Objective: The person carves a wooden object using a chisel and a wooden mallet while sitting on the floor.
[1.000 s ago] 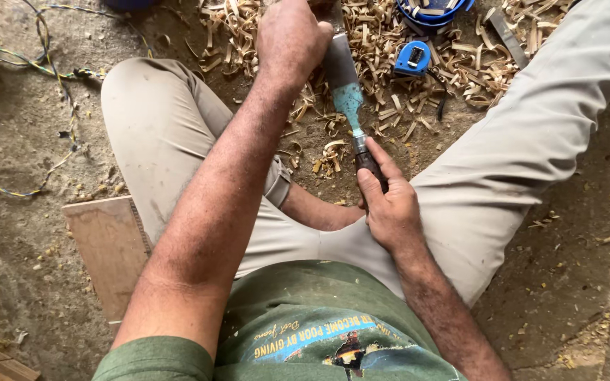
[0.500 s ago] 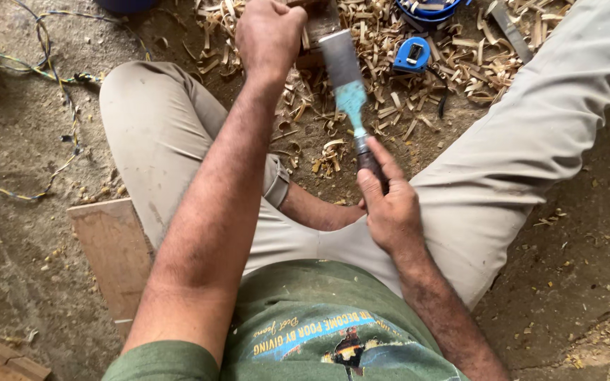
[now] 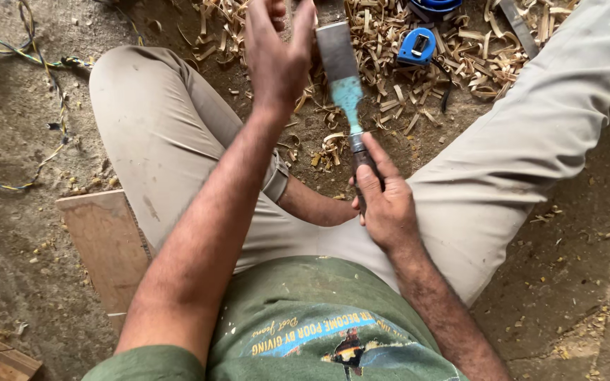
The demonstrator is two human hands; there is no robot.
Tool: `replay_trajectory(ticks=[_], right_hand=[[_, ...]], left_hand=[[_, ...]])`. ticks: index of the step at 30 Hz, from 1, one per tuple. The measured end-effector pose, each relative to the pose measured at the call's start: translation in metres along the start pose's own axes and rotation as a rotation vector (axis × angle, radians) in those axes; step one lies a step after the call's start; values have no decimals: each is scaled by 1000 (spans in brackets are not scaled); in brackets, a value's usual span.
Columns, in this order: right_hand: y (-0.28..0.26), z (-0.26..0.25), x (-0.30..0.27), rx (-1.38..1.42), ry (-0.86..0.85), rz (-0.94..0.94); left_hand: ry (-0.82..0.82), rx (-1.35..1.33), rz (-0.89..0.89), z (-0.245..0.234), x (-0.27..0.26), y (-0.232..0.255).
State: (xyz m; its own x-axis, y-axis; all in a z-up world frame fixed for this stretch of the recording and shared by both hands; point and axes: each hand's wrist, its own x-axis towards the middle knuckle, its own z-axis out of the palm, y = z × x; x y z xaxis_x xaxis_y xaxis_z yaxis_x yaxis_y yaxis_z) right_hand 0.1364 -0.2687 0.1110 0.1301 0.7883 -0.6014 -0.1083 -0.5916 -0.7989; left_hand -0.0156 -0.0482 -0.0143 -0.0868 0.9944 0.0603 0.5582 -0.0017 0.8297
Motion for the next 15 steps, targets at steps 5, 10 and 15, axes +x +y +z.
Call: replay_trajectory(ticks=[5, 10, 15], right_hand=[[1, 7, 2, -14, -33, 34], [5, 12, 5, -45, -27, 36], [8, 15, 0, -27, -24, 0]], left_hand=[[-124, -66, -2, -6, -42, -5], [-218, -94, -46, 0, -40, -10], [-255, -110, -102, 4, -31, -7]])
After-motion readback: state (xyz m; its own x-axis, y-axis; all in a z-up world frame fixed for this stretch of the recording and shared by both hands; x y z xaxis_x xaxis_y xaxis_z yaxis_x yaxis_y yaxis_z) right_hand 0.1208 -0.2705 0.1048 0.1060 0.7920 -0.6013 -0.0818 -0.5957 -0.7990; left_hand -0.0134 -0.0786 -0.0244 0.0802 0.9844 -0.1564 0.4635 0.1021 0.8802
